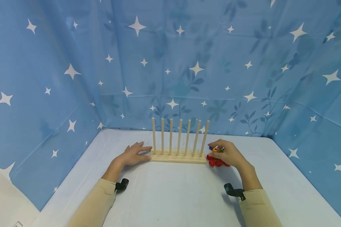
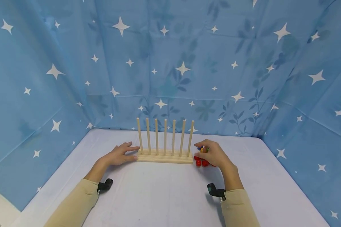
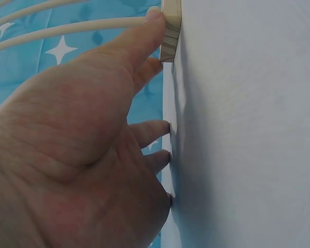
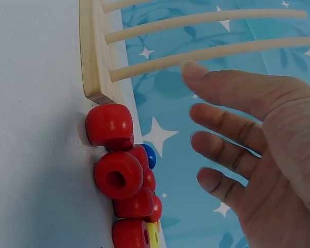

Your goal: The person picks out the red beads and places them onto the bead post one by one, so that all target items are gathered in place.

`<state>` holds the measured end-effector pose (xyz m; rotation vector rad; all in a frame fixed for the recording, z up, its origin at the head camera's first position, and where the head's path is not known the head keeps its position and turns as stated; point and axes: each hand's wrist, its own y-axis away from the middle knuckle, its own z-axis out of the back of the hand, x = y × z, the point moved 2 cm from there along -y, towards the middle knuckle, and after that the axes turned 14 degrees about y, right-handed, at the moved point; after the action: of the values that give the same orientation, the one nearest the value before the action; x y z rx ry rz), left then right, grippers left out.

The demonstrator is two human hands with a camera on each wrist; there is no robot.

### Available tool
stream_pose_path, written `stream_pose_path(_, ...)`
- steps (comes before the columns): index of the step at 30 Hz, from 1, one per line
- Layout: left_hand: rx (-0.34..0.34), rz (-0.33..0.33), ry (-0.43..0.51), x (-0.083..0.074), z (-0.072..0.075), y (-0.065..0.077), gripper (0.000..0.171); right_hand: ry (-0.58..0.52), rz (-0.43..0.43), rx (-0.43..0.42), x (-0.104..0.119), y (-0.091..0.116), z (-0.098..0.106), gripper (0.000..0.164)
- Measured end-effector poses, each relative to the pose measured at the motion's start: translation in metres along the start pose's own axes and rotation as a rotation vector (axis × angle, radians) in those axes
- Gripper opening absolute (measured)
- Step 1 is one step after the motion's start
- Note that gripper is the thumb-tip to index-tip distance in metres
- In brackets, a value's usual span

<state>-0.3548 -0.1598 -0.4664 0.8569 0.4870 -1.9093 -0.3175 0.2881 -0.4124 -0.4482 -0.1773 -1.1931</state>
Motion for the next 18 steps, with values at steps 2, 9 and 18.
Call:
stream_pose_path(2, 0.002, 0.001, -0.001, 0.000, -0.001, 0.000, 0.063, 0.003, -0.009, 0.034, 0.000, 0.000, -0.001, 0.036)
stream_pose_path(9, 0.006, 0.002, -0.013, 0.000, 0.000, 0.000, 0.063, 0.002, -0.044, 0.128, -0.003, 0.000, -0.005, 0.037)
stream_pose_path(18, 0.012, 0.007, -0.005, -0.003, -0.001, 0.001, 0.062, -0.028, -0.061, 0.214, -0.002, 0.002, -0.013, 0.035)
